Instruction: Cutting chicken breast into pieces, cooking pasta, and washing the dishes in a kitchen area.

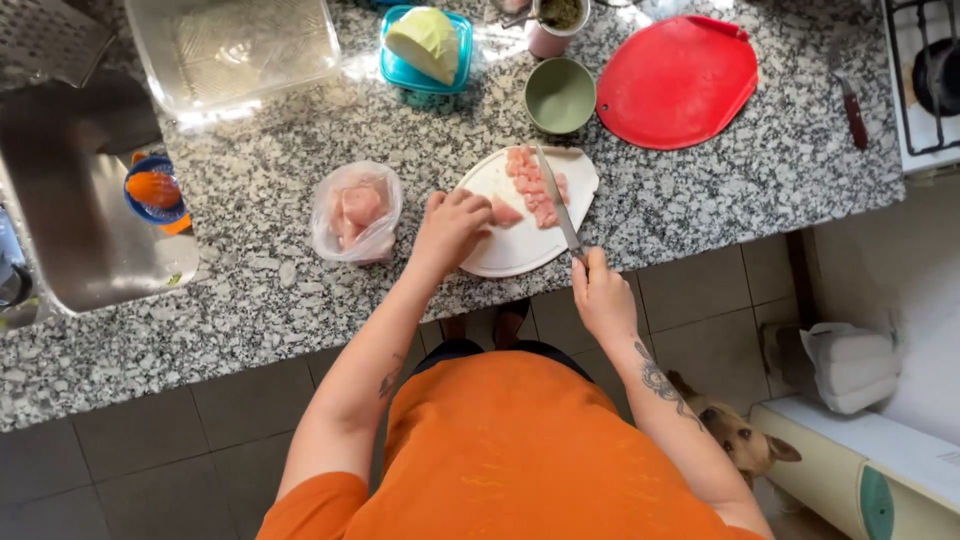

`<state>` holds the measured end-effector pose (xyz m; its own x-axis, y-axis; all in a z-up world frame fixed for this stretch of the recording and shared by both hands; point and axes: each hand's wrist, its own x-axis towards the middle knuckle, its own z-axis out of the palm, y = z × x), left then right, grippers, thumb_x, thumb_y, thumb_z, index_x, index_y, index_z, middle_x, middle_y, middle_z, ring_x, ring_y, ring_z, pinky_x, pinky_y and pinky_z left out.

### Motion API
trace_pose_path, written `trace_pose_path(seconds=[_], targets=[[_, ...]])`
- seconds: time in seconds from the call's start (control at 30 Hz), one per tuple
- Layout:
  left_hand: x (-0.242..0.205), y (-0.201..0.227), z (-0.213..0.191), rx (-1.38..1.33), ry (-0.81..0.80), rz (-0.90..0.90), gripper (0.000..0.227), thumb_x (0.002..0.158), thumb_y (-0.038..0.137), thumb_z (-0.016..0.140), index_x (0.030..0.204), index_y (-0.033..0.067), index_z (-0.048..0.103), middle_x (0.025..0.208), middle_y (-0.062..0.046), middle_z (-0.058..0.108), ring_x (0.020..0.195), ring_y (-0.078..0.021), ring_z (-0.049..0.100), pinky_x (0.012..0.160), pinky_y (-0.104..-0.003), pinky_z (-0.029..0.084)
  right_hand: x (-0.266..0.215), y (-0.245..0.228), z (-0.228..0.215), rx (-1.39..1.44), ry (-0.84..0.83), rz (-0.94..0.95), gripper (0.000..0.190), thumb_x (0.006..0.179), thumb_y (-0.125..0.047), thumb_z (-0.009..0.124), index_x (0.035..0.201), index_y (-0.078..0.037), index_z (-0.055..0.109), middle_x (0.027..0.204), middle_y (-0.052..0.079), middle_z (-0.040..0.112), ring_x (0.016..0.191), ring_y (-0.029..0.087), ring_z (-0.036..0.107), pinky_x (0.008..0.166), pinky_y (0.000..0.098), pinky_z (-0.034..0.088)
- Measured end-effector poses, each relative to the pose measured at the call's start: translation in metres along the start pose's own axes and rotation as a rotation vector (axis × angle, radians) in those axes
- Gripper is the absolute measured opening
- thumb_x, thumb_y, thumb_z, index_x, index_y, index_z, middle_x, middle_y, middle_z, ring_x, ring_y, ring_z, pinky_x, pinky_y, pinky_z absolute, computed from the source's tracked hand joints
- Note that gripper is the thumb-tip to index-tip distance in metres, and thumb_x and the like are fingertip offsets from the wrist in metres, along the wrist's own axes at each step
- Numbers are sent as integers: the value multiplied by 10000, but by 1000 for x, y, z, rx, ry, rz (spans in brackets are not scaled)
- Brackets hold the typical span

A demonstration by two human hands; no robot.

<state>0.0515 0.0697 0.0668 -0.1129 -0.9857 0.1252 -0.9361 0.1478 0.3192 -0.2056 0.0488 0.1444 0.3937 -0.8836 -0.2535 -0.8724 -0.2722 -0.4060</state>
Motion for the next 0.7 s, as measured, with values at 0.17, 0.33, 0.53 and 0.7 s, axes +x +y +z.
trace_pose_path(seconds=[0.17, 0.33, 0.53, 0.7], targets=[[20, 14, 0, -40, 17, -35, 202, 799, 259, 688, 948, 281, 553, 1078, 152, 572, 1082, -131, 512, 908, -375, 384, -1, -5, 26, -52, -55, -7, 251, 969, -377, 374, 966, -137, 444, 691, 242, 637, 683, 451, 646, 614, 541, 516], [18, 7, 46, -104, 240, -71, 233, 740, 310, 729, 901, 270, 564, 876, 95, 588, 846, -158, 600, 734, -323, 452, -1, -11, 38, -45, -65, -58, 190, 959, -315, 386, 949, -134, 445, 656, 234, 625, 622, 447, 641, 544, 527, 516], [17, 7, 46, -315, 167, -163, 341, 678, 206, 780, 963, 192, 592, 867, -24, 597, 826, -244, 618, 744, -343, 503, 13, -16, 59, -89, -83, -145, 144, 962, -217, 374, 916, -90, 425, 562, 225, 598, 531, 408, 639, 425, 429, 520], [16, 8, 47, -293, 141, -233, 314, 698, 152, 757, 955, 142, 578, 878, -43, 589, 843, -250, 611, 762, -342, 502, 70, -53, 69, -79, -53, -195, 129, 952, -130, 371, 874, -41, 422, 533, 231, 588, 483, 385, 628, 390, 440, 508]])
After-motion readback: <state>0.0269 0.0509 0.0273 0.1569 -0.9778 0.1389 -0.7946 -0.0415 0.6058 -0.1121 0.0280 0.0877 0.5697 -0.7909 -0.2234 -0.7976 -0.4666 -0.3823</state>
